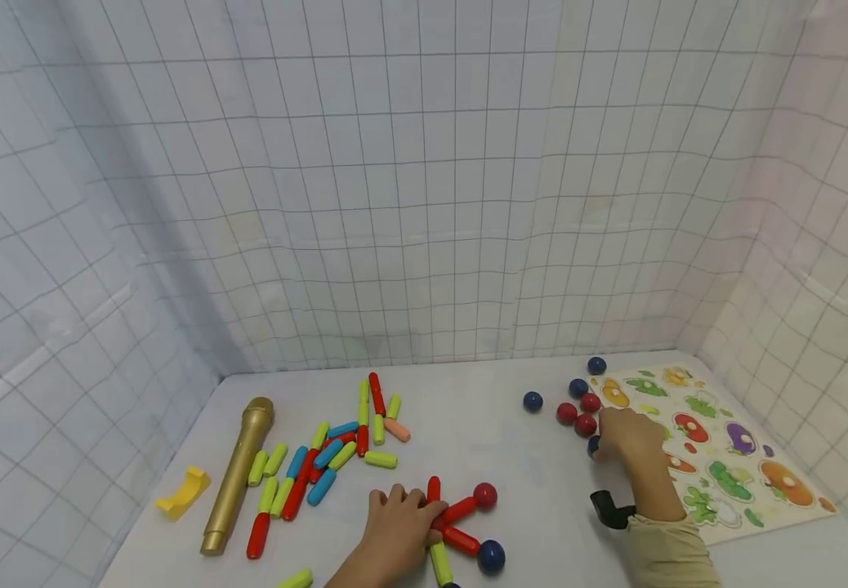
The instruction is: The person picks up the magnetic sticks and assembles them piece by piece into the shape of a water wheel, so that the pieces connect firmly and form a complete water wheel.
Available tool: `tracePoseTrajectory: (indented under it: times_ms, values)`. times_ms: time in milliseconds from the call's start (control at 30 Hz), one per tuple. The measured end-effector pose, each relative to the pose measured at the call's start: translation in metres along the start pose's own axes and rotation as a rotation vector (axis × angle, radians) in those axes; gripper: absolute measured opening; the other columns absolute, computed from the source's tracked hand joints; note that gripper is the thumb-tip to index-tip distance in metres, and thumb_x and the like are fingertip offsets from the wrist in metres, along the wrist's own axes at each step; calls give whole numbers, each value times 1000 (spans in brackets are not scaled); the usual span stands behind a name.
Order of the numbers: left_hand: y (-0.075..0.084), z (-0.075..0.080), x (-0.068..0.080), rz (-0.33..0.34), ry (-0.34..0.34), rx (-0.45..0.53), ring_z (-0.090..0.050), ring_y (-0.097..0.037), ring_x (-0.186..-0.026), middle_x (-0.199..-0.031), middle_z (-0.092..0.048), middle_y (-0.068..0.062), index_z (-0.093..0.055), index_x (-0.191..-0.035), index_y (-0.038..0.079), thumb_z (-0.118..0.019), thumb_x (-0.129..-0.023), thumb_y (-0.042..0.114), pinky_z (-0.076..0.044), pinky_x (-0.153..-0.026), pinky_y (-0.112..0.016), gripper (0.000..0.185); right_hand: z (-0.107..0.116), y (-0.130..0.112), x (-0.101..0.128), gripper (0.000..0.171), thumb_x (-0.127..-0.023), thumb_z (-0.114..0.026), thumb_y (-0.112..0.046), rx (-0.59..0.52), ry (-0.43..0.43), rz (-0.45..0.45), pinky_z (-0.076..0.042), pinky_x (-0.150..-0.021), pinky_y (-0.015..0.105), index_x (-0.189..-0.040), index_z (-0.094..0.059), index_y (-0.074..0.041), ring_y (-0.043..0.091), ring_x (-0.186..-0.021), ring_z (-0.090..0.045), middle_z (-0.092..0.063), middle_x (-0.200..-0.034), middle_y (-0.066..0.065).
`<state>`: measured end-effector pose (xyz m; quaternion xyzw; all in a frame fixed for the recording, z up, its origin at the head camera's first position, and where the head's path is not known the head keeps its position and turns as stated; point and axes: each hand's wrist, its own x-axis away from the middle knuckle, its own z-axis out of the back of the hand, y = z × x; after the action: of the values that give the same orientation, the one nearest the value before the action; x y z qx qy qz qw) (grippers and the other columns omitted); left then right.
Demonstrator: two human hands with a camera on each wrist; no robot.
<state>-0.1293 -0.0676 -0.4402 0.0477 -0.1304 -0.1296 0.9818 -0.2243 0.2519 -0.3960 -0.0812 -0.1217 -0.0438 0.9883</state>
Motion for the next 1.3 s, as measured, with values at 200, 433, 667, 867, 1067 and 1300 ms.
tracePoseTrajectory:
  times_ms: [200,433,667,867,1067,1300]
  values:
    - [1,-2,-3,9,-15,23,-47,-24,-95,-102,-62,-4,-67,-123,29,-70,-86,35,-36,-94,-56,37,-7,2,-6,28,-73,-82,-16,-20,10,14,-47,-68,46,-91,-65,-5,30,-76,-54,-64,-84,11]
    - [2,-1,-1,-64,4,77,-50,-21,-92,-101,-66,-1,-70,-118,29,-75,-83,27,-36,-92,-55,35,-18,-30,-3,25,-78,-80,-19,-3,38,140,-46,-64,38,-98,-68,-10,23,-73,-54,-65,-84,6]
    - [6,-1,3,-118,-24,109,-50,-16,-89,-99,-65,4,-70,-118,32,-76,-82,25,-36,-90,-52,37,-41,-73,4,23,-80,-79,-19,-96,49,375,-49,-65,33,-100,-69,-17,15,-76,-57,-66,-84,0]
    - [10,-1,2,-130,-17,105,-50,-16,-88,-99,-66,4,-70,-117,33,-76,-82,26,-36,-88,-50,36,-53,-93,11,23,-83,-76,-18,-166,32,534,-54,-75,40,-105,-68,-19,19,-86,-64,-73,-95,2]
    - [11,-1,3,-139,0,80,-50,-16,-89,-101,-66,4,-70,-116,33,-76,-82,26,-36,-88,-49,36,-58,-101,15,25,-84,-75,-19,-157,33,612,-54,-78,42,-108,-67,-20,22,-92,-66,-75,-99,3]
    - [9,-1,4,-151,19,86,-51,-16,-90,-100,-66,3,-70,-117,33,-77,-81,26,-35,-86,-49,36,-62,-112,17,27,-83,-75,-22,-168,-47,662,-54,-79,39,-109,-68,-22,20,-94,-66,-75,-102,0]
